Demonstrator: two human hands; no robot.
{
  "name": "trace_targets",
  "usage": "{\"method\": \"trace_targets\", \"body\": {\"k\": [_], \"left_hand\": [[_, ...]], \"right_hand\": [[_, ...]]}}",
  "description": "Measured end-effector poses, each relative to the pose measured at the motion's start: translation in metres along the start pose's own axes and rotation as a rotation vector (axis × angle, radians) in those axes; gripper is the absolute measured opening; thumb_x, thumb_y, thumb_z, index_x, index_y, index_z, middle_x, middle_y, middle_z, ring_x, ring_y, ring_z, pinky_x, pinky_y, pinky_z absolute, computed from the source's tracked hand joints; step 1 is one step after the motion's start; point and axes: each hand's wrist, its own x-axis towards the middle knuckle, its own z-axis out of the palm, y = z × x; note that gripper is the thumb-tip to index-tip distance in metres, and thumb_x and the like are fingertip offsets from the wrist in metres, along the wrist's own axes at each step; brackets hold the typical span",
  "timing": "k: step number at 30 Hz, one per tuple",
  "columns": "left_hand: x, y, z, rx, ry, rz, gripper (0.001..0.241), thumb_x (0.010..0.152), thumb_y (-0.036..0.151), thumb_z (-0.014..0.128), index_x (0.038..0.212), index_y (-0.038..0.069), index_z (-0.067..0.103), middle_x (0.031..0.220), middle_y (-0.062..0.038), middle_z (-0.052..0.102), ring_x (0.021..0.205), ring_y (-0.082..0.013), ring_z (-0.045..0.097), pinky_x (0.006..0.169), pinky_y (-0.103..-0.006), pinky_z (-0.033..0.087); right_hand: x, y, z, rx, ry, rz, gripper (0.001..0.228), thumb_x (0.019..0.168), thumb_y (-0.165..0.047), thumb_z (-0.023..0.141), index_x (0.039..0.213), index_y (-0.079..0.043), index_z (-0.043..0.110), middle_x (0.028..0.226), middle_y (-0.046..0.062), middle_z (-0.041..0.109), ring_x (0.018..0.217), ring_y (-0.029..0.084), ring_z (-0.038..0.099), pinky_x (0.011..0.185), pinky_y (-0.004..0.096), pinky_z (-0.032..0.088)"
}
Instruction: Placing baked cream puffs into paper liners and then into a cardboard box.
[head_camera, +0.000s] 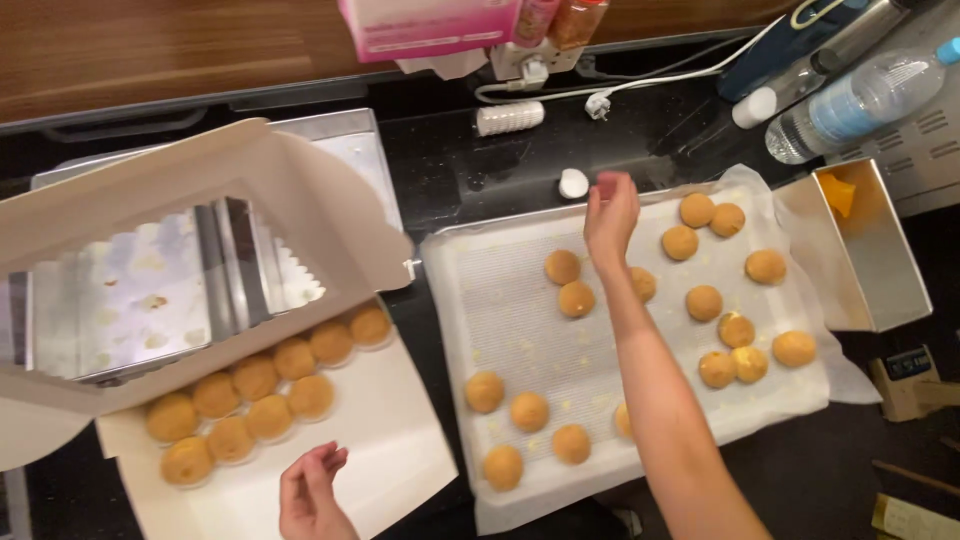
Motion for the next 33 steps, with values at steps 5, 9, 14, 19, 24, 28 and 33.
{"method": "trace_targets", "body": {"k": [5,9,14,19,24,28,33], "left_hand": [[-0.033,0.085,0.195,0.028,-0.182,0.054,0.021,0.107,0.013,0.054,0.11,-0.004,0.066,0.106,-0.013,0.072,0.096,-0.0194,0.07,0.092,-0.0319,0.056],[-0.014,0.091,0.334,0.022,-0.417,0.094,0.025,0.105,0.022,0.057,0.11,0.0,0.069,0.106,-0.007,0.076,0.1,-0.0158,0.073,0.091,-0.0281,0.058],[0.043,0.017,0.465,0.254,-0.433,0.364,0.022,0.096,0.014,0.071,0.113,0.0,0.065,0.107,-0.011,0.07,0.098,-0.0224,0.071,0.086,-0.032,0.058],[0.077,-0.038,0.52,0.566,-0.379,0.783,0.043,0.083,0.005,0.077,0.122,0.0,0.059,0.115,-0.022,0.061,0.107,-0.0428,0.062,0.092,-0.0466,0.052],[0.074,-0.007,0.526,0.702,-0.47,0.56,0.044,0.083,0.009,0.078,0.122,0.003,0.06,0.115,-0.017,0.069,0.107,-0.0377,0.065,0.088,-0.0451,0.054],[0.041,0.027,0.51,0.526,-0.543,0.72,0.028,0.088,0.008,0.076,0.114,0.002,0.07,0.112,-0.016,0.073,0.104,-0.0337,0.07,0.089,-0.0417,0.056],[-0.049,0.071,0.445,0.482,-0.625,0.285,0.024,0.098,0.019,0.064,0.11,0.002,0.076,0.096,-0.012,0.079,0.087,-0.0149,0.077,0.078,-0.0296,0.058]], "right_hand": [[0.047,0.075,0.059,0.12,-0.221,0.118,0.042,0.076,0.009,0.076,0.115,-0.001,0.062,0.099,0.013,0.065,0.087,0.028,0.065,0.076,0.039,0.06],[0.053,0.065,0.05,-0.046,-0.439,0.07,0.042,0.08,0.001,0.079,0.119,-0.002,0.065,0.094,0.016,0.072,0.085,0.033,0.07,0.079,0.044,0.056],[0.048,0.097,0.067,-0.105,-0.409,-0.272,0.042,0.087,-0.002,0.074,0.127,-0.002,0.066,0.104,0.021,0.073,0.091,0.037,0.071,0.08,0.046,0.057],[0.048,0.087,0.062,-0.188,-0.49,-0.382,0.06,0.089,0.004,0.065,0.148,-0.004,0.052,0.101,0.022,0.072,0.09,0.036,0.072,0.08,0.045,0.059],[0.058,0.051,0.023,-0.061,-0.435,-0.307,0.074,0.094,0.003,0.063,0.161,-0.003,0.034,0.098,0.021,0.073,0.082,0.036,0.072,0.072,0.046,0.059],[0.041,0.024,-0.037,0.164,-0.294,-0.198,0.069,0.094,0.002,0.066,0.158,-0.005,0.039,0.103,0.015,0.076,0.084,0.027,0.075,0.071,0.038,0.061],[0.008,0.036,-0.14,0.477,-0.405,0.217,0.053,0.094,-0.011,0.075,0.144,-0.009,0.059,0.099,0.009,0.08,0.093,0.015,0.074,0.086,0.032,0.058]]}}
